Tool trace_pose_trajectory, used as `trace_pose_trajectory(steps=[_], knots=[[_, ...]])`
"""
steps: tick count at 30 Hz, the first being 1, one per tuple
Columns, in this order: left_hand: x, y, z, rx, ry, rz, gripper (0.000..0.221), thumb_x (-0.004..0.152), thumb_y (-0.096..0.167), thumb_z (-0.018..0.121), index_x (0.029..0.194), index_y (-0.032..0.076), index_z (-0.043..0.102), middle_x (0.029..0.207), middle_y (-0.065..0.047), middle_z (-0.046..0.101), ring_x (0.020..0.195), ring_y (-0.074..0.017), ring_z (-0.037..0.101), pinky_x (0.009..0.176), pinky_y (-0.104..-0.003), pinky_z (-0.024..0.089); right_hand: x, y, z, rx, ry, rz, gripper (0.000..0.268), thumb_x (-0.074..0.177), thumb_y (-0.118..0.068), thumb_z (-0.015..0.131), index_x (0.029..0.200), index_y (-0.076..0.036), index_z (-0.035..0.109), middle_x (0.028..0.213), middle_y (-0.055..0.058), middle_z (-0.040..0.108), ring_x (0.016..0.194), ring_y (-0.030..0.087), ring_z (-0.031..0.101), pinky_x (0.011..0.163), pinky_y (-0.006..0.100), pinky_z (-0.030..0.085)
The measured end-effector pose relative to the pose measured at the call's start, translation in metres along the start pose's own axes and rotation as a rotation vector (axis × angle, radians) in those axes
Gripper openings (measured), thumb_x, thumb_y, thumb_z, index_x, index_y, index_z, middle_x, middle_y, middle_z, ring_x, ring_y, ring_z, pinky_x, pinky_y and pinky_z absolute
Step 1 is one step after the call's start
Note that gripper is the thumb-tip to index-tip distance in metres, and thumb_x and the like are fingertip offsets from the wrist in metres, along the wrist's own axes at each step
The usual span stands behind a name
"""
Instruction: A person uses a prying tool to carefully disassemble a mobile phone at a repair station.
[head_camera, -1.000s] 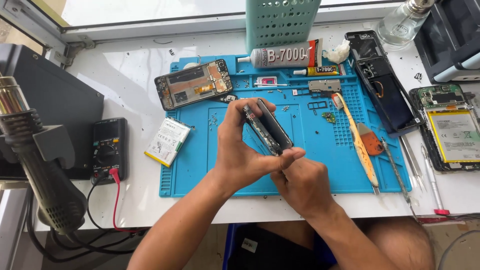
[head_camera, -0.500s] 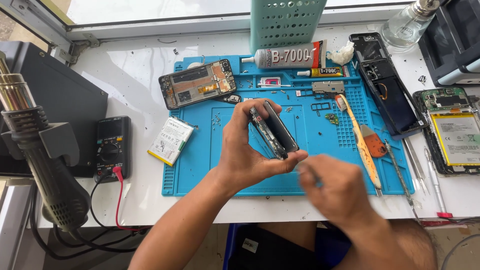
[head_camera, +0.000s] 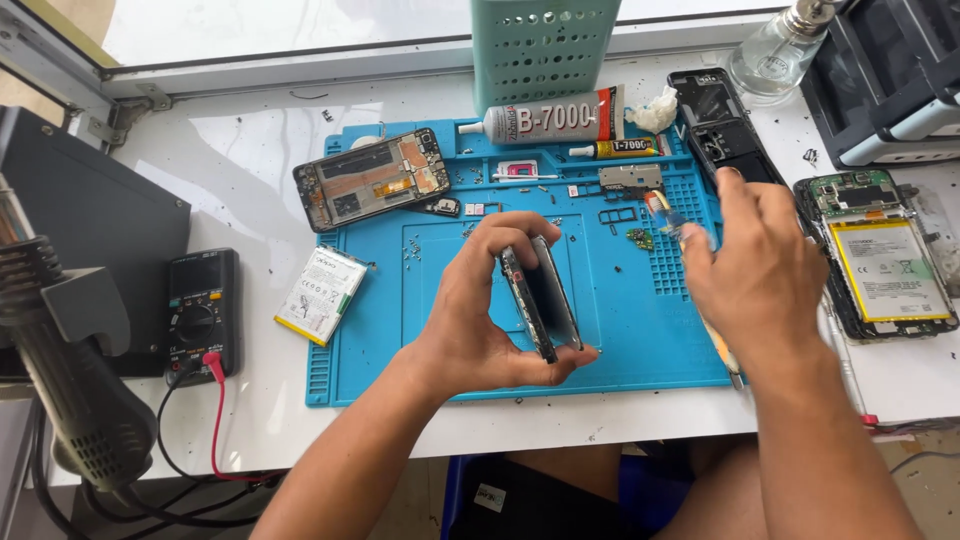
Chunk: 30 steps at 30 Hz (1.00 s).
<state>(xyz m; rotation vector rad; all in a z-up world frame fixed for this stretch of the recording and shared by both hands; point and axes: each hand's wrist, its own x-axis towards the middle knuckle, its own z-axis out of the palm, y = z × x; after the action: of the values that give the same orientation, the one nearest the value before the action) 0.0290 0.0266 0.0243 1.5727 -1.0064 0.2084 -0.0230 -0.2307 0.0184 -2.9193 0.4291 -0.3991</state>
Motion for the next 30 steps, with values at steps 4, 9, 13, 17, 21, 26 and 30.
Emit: trace_pose_trajectory(steps=[4, 9, 13, 17, 21, 26, 30], knots=[[0.004, 0.003, 0.000, -0.051, -0.081, -0.044, 0.073, 0.071, 0.039, 0.087, 0.123, 0.011, 0.044, 0.128, -0.014, 0.054, 0.122, -0.0292, 0.059, 0.104, -0.043, 0.049, -0.025, -0.035, -0.016, 0.480, -0.193, -0.150, 0.063, 0.085, -0.028, 0.075, 0.143, -0.010, 0.057, 0.130, 0.010, 0.060, 0.078, 0.015, 0.068, 0.052, 0.031, 0.055], [0.004, 0.003, 0.003, -0.013, -0.124, 0.016, 0.064, 0.075, 0.039, 0.079, 0.122, 0.011, 0.044, 0.127, -0.015, 0.056, 0.119, -0.0297, 0.058, 0.106, -0.044, 0.047, -0.039, -0.051, -0.001, 0.805, -0.348, -0.478, 0.089, 0.074, -0.027, 0.088, 0.147, -0.006, 0.042, 0.152, 0.016, 0.050, 0.140, 0.031, 0.052, 0.098, 0.042, 0.053], [0.001, 0.004, 0.001, 0.048, -0.164, 0.024, 0.070, 0.077, 0.054, 0.077, 0.127, 0.015, 0.047, 0.139, -0.013, 0.050, 0.131, -0.0322, 0.050, 0.116, -0.052, 0.036, -0.035, -0.058, 0.007, 0.933, -0.240, -0.589, 0.084, 0.076, -0.019, 0.089, 0.144, 0.001, 0.043, 0.150, 0.020, 0.052, 0.143, 0.036, 0.053, 0.113, 0.045, 0.049], [-0.001, 0.004, 0.001, 0.039, -0.199, 0.017, 0.073, 0.077, 0.061, 0.076, 0.130, 0.018, 0.049, 0.141, -0.011, 0.047, 0.132, -0.0314, 0.046, 0.117, -0.050, 0.036, -0.036, -0.056, 0.014, 0.982, -0.224, -0.609, 0.083, 0.081, -0.036, 0.084, 0.143, 0.000, 0.044, 0.152, 0.022, 0.050, 0.143, 0.037, 0.053, 0.111, 0.045, 0.051], [-0.001, 0.001, 0.000, 0.043, -0.236, 0.031, 0.081, 0.078, 0.062, 0.077, 0.140, 0.018, 0.047, 0.141, -0.012, 0.049, 0.134, -0.0310, 0.049, 0.117, -0.050, 0.040, -0.036, -0.051, 0.023, 0.972, -0.108, -0.634, 0.074, 0.078, -0.017, 0.089, 0.138, 0.000, 0.048, 0.141, 0.021, 0.056, 0.134, 0.037, 0.060, 0.111, 0.045, 0.054], [0.000, -0.002, 0.001, 0.008, -0.240, 0.031, 0.087, 0.075, 0.060, 0.080, 0.142, 0.012, 0.050, 0.132, -0.010, 0.059, 0.124, -0.0272, 0.058, 0.112, -0.045, 0.046, -0.039, -0.045, 0.033, 0.909, 0.010, -0.641, 0.070, 0.081, -0.025, 0.088, 0.133, 0.002, 0.048, 0.130, 0.019, 0.060, 0.122, 0.036, 0.064, 0.106, 0.043, 0.056], [-0.006, -0.013, 0.008, -0.079, -0.161, 0.071, 0.082, 0.082, 0.056, 0.074, 0.143, 0.009, 0.047, 0.131, -0.011, 0.060, 0.125, -0.0293, 0.060, 0.112, -0.047, 0.052, -0.044, -0.046, 0.033, 0.909, 0.071, -0.607, 0.077, 0.078, -0.034, 0.090, 0.135, -0.001, 0.049, 0.131, 0.016, 0.061, 0.123, 0.034, 0.066, 0.105, 0.043, 0.057]])
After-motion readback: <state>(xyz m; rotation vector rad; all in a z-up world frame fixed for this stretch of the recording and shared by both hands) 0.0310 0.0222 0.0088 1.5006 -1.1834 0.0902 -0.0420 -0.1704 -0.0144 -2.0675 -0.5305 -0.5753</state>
